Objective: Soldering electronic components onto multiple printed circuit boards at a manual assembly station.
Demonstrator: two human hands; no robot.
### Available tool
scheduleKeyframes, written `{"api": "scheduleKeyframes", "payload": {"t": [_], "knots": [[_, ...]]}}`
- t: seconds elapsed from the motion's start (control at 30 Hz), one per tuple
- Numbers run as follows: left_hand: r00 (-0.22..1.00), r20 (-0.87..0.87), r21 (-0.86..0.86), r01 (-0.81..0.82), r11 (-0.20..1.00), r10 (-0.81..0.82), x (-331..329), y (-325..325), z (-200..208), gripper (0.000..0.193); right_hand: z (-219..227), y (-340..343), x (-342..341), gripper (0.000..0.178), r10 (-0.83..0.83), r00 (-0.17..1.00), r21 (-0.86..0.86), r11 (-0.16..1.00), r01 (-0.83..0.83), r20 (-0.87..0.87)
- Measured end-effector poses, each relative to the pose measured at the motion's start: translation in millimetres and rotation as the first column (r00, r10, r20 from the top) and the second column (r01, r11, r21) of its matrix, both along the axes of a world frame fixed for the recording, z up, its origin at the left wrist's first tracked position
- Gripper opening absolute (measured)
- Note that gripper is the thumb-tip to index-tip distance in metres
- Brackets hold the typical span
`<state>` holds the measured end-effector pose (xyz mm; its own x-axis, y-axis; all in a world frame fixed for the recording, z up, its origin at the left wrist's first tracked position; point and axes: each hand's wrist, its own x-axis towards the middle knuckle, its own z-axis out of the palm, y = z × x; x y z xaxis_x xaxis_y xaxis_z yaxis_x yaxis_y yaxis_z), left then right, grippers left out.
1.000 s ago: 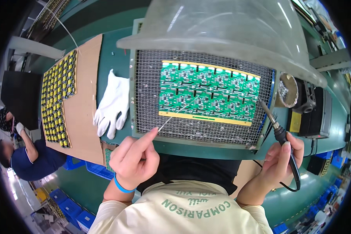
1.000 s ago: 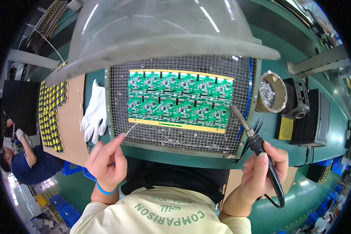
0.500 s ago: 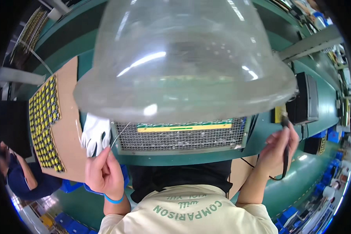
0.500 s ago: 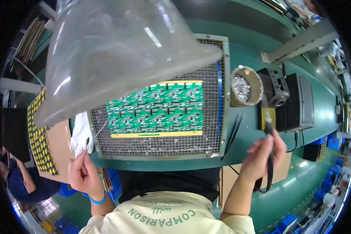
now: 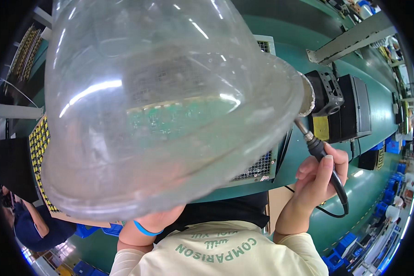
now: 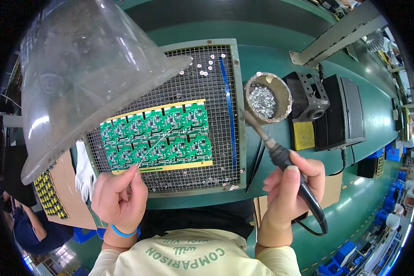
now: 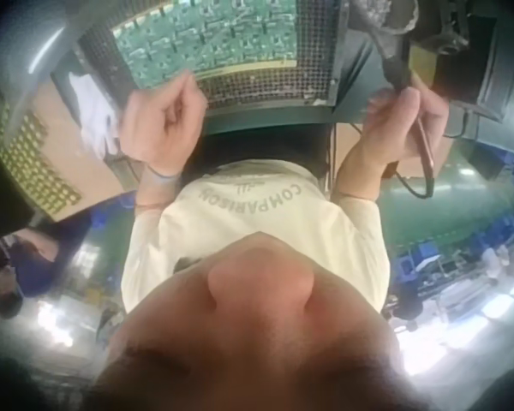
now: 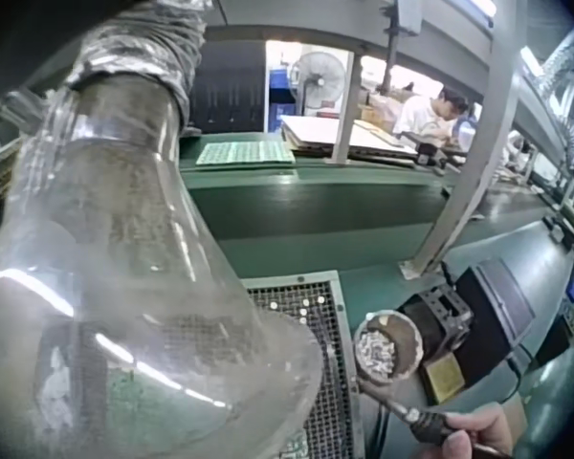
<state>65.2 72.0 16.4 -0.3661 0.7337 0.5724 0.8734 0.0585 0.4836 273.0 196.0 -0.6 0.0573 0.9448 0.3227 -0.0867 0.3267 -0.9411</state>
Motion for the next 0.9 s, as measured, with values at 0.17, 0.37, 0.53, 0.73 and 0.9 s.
{"api": "scheduleKeyframes", "payload": {"t": [0.17, 0.37, 0.53, 0.73, 0.9], "knots": [[1.000, 0.005, -0.043, -0.022, 0.999, 0.023, 7.3, 12.6, -0.3, 0.023, 8.5, 4.6, -12.8, 0.018, 0.108, 0.994, -0.028, 0.994, -0.107, 0.026], [0.997, 0.009, -0.057, -0.070, 0.996, 0.070, 8.9, 9.7, 3.0, 0.024, 17.5, 2.7, -26.8, 0.024, 0.185, 0.982, -0.095, 0.979, -0.181, 0.030], [0.999, -0.024, -0.064, -0.027, 0.998, 0.026, 9.2, 6.7, 3.1, 0.024, 15.8, 1.6, -19.6, 0.022, 0.168, 0.975, -0.041, 0.986, -0.163, 0.148], [0.999, -0.005, -0.066, 0.046, 0.997, -0.046, 9.2, 13.0, 9.7, 0.022, 14.0, -2.1, -13.8, 0.021, 0.188, 0.930, 0.017, 0.979, -0.203, 0.315], [0.999, 0.011, -0.058, 0.047, 0.997, -0.046, 3.3, 7.2, 1.3, 0.018, -1.4, 2.8, -7.9, 0.021, -0.019, 0.992, 0.206, 0.979, -0.008, 0.126]]}}
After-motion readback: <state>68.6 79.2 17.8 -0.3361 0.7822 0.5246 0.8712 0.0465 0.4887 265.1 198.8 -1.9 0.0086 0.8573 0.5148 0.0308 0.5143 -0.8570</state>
